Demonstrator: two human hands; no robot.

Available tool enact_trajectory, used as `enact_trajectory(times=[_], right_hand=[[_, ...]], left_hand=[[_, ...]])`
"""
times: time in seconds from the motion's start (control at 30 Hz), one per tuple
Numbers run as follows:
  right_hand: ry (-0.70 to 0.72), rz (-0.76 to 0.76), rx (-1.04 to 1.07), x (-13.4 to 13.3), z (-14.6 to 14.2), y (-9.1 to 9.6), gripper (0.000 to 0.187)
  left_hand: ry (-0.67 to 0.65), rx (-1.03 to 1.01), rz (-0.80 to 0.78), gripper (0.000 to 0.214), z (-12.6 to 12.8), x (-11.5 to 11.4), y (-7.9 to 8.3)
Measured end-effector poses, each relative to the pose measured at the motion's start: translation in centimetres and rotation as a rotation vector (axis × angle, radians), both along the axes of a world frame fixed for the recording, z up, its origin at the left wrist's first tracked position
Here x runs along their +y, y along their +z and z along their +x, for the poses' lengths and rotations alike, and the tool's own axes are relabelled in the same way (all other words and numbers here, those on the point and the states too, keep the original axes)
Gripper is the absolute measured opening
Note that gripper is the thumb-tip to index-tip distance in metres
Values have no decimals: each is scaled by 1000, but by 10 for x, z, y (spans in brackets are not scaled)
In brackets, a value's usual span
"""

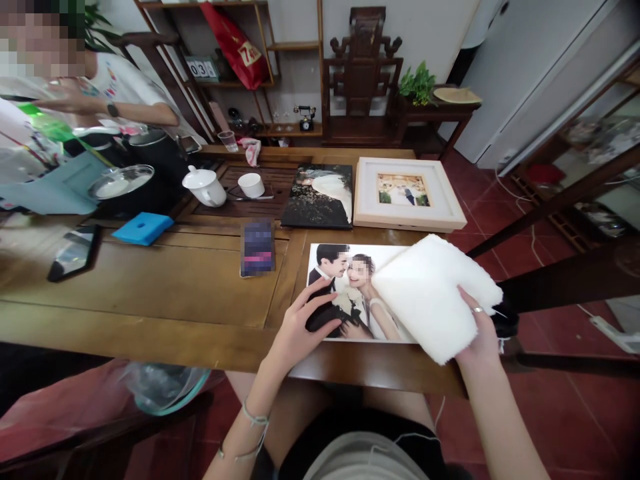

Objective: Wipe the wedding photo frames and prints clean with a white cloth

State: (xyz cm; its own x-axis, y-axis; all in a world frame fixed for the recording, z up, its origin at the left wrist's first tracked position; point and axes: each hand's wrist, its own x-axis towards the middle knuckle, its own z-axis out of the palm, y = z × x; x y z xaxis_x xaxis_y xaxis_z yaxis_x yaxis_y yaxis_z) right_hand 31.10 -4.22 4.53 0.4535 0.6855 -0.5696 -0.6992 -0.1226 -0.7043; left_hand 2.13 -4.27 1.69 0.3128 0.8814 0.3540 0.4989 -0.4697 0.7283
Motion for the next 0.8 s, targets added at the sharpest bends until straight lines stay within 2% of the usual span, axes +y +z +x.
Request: enact_trajectory(times=[0.17, 0.33, 0.5, 0.8], right_hand=[[-5, 132, 17, -3, 9, -4, 25], [18, 178, 61, -7, 15, -9, 25], [68, 281, -56, -10, 18, -18, 25], [120, 369, -157, -10, 21, -33, 24]], left_hand=[[-18, 96, -31, 39, 2, -4, 2], [14, 158, -36, 52, 9, -8, 3], [36, 181, 26, 47, 12, -10, -3], [31, 212, 47, 48, 12, -11, -5]])
